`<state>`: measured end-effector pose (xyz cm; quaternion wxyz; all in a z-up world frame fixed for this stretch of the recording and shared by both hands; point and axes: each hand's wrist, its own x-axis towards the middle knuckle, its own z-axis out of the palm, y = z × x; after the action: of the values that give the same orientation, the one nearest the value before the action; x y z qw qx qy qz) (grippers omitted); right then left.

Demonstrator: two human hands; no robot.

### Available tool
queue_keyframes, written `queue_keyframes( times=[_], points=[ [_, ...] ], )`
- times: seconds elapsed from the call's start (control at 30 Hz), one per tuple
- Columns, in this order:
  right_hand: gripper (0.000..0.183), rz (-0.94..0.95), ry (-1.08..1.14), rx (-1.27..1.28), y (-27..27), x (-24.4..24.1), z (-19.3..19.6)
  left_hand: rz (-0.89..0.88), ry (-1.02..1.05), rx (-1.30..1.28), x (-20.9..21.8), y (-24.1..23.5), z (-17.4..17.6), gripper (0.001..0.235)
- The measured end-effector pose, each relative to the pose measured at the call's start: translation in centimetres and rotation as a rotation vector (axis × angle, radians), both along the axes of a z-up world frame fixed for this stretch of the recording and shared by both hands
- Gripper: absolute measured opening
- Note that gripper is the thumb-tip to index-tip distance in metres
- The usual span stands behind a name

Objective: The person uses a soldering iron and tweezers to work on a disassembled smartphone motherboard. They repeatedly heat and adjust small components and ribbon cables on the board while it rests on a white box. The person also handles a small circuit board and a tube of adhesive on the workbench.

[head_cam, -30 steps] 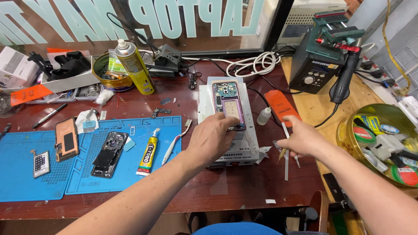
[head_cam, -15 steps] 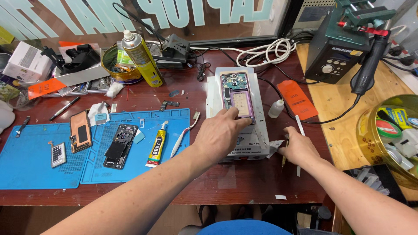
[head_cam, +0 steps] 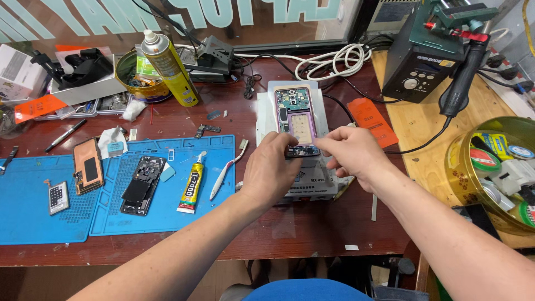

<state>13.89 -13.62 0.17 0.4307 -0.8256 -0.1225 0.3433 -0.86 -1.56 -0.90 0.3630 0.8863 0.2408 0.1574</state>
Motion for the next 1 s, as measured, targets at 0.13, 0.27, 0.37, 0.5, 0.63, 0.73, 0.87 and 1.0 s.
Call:
queue_keyframes(
  times=[0.13,0.27,0.37,0.5,0.63,0.73,0.87,1.0],
  points=[
    [0.028,0.005,0.071,-0.014,1.3,-0.3,0.6,0.009,-0.029,-0.003,0.9,0.6,-0.4,0.039],
    [0.03,0.017,0.127,-0.075,1.6,0.3,0.2,0.0,-0.005,-0.028,1.5,1.2,-0.7,0.041],
    [0.033,0.032,0.184,-0.077,1.7,0.8,0.3,-0.01,-0.03,-0.016,1.6,1.2,-0.7,0.042],
    [0.035,0.034,0.186,-0.084,2.0,0.7,0.1,-0.016,-0.006,-0.031,1.6,1.2,-0.7,0.04],
    [0.036,0.035,0.137,-0.061,1.7,0.4,0.3,-0.041,-0.004,-0.043,1.5,1.3,-0.3,0.04],
    [0.036,0.029,0.127,0.024,0.9,-0.3,0.5,-0.049,-0.034,-0.041,1.5,1.5,0.0,0.044],
    [0.033,0.004,-0.095,0.04,0.0,-1.5,0.7,-0.048,0.044,-0.126,1.4,1.8,0.2,0.05],
    [0.032,0.106,-0.269,-0.014,-0.5,-2.7,0.5,-0.011,-0.009,-0.24,1.4,1.9,-0.1,0.048]
  ],
)
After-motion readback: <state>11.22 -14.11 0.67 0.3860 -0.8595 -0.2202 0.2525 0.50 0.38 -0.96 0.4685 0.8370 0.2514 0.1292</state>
